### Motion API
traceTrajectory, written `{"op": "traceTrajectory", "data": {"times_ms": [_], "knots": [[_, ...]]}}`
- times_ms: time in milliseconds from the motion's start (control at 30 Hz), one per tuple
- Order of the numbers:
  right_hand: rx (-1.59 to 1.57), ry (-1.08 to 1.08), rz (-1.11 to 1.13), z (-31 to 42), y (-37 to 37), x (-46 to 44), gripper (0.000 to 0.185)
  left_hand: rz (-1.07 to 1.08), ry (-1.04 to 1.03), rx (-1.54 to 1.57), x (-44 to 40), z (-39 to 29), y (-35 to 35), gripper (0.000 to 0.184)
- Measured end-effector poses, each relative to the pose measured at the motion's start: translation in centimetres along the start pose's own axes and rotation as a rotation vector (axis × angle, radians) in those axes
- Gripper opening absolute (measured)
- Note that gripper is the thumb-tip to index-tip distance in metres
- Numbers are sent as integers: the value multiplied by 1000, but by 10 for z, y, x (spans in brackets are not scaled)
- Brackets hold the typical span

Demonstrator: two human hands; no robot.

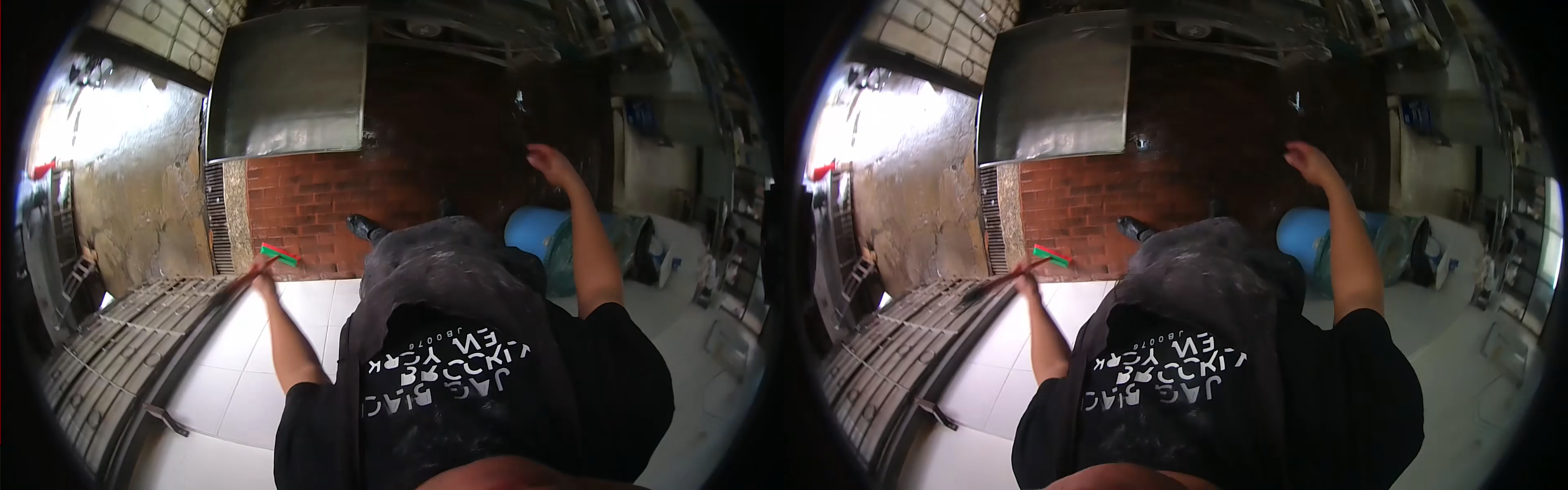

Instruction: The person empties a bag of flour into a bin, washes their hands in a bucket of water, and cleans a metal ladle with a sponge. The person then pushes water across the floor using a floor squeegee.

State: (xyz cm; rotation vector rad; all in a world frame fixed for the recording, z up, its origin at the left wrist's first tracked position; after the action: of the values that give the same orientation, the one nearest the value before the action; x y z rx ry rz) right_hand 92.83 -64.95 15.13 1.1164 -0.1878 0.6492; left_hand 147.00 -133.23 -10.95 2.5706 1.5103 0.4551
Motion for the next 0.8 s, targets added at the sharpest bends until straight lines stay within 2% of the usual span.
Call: {"op": "traceTrajectory", "data": {"times_ms": [33, 67, 100, 133, 167, 200, 233, 267, 333, 433, 567, 600, 733, 800], "knots": [[-175, 32, 6, 36, 11, 5, 41, 57, 103, -521, 18, -66, -80, 31], [-352, 69, 7, 66, 25, 10, 41, 404, -299, -792, 19, -60, -141, 31], [-448, 127, -16, 100, 47, 25, 44, 567, -71, -352, 47, -98, -205, 16], [-543, 193, -42, 125, 68, 45, 48, 646, 106, -354, 94, -176, -260, 16], [-696, 299, -65, 133, 84, 61, 52, 715, -306, -631, 104, -136, -303, 20], [-842, 407, -86, 134, 100, 78, 56, 978, -353, -759, 130, -155, -356, 25], [-983, 521, -105, 126, 113, 92, 61, 1078, -377, -876, 159, -176, -399, 27], [-982, 568, -131, 109, 121, 106, 62, 1134, -386, -895, 188, -208, -437, 24], [-980, 665, -183, 68, 142, 122, 67, 1153, -443, -775, 231, -231, -504, 22], [-1140, 750, -65, -19, 182, 129, 60, 1101, -461, -690, 282, -255, -587, 23], [-1338, 682, -179, -72, 238, 138, 36, 1035, -455, -636, 313, -290, -687, 30], [-1395, 603, -219, -79, 249, 137, 18, 1009, -480, -610, 313, -296, -709, 32], [-1123, 766, -106, -112, 285, 92, 34, 928, -588, -491, 275, -314, -797, 30], [-1108, 681, -181, -118, 286, 54, 27, 894, -584, -443, 240, -312, -838, 26]]}}
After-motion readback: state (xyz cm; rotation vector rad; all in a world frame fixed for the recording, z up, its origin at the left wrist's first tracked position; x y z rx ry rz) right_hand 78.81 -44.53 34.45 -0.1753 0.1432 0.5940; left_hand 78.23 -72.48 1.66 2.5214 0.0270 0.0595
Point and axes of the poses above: each hand's wrist, its own x-axis away from the middle knuckle, its own y-axis out of the back of the hand, z = x × y, the point moved 4 cm from there along -x, towards the middle knuckle, and after that the axes turned 3 degrees about x, right-handed, at the moved point
